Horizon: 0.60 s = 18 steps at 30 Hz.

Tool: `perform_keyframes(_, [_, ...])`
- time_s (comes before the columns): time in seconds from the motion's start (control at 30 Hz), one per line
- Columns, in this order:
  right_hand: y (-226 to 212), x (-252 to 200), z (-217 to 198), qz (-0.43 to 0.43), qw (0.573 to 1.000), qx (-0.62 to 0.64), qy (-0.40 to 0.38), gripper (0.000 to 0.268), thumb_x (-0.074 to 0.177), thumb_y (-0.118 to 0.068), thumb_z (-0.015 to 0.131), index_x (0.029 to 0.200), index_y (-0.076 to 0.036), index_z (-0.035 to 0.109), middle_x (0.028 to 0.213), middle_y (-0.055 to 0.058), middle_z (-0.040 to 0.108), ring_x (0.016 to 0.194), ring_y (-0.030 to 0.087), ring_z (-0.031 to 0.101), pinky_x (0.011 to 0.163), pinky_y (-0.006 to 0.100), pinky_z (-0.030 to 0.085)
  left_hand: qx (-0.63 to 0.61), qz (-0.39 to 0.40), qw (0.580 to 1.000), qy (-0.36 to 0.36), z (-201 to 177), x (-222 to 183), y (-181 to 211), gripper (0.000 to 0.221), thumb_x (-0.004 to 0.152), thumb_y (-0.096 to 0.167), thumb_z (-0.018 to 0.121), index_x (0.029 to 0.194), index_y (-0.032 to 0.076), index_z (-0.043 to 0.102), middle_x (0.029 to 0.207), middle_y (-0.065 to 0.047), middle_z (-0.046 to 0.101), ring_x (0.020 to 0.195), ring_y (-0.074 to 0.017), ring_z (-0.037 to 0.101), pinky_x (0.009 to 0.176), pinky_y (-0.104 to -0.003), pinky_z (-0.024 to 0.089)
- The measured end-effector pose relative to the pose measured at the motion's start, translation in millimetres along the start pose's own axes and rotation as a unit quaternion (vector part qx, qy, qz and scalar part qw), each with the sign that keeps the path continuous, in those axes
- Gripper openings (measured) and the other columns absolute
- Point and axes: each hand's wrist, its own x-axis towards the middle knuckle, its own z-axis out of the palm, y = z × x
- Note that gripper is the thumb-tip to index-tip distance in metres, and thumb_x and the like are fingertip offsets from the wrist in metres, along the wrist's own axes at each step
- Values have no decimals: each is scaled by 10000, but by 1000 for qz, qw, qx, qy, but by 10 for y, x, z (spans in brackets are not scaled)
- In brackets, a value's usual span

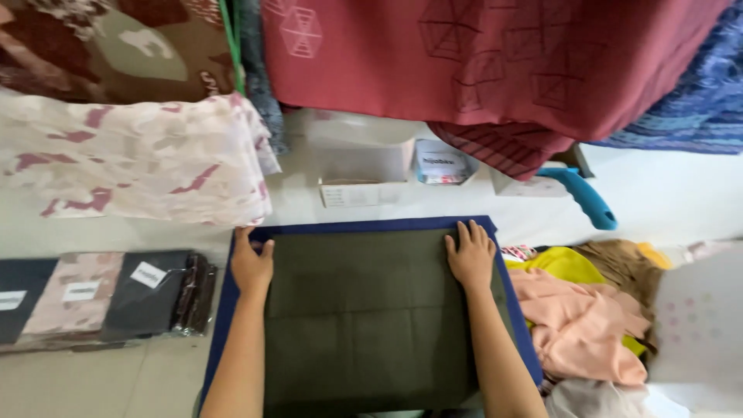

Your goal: The person uses a lint roller to clean an olive-colored garment, folds it, and places it into a plastic packaging bag.

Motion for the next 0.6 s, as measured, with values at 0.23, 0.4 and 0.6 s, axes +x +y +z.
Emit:
perform_keyframes(0.23, [-784,-221,-527,-173,979,9,106,583,908,-473,692,1404,-175,626,1488,134,574,1455,336,454,1174,588,310,164,385,908,-22,92,-497,537,399,943,316,684,1324,198,663,1346,-84,668,1285,-324,604,1045,-491,493])
perform_keyframes(0.4, [-1351,-607,-232,-267,945,76,-171,644,1048,-586,389,1595,-247,377,1671,136,319,1542,346,290,1232,613,227,293,281,877,-258,177,-711,579,603,1076,547,322,1594,244,384,1693,-42,320,1558,-346,260,1253,-578,200])
perform_keyframes(0.6, [-241,-275,-462,-268,961,48,42,606,958,-581,584,1452,-232,595,1476,67,596,1389,271,535,1135,497,423,370,249,874,-195,-176,-421,215,659,1035,640,346,1604,310,383,1702,-11,330,1560,-287,315,1244,-510,278])
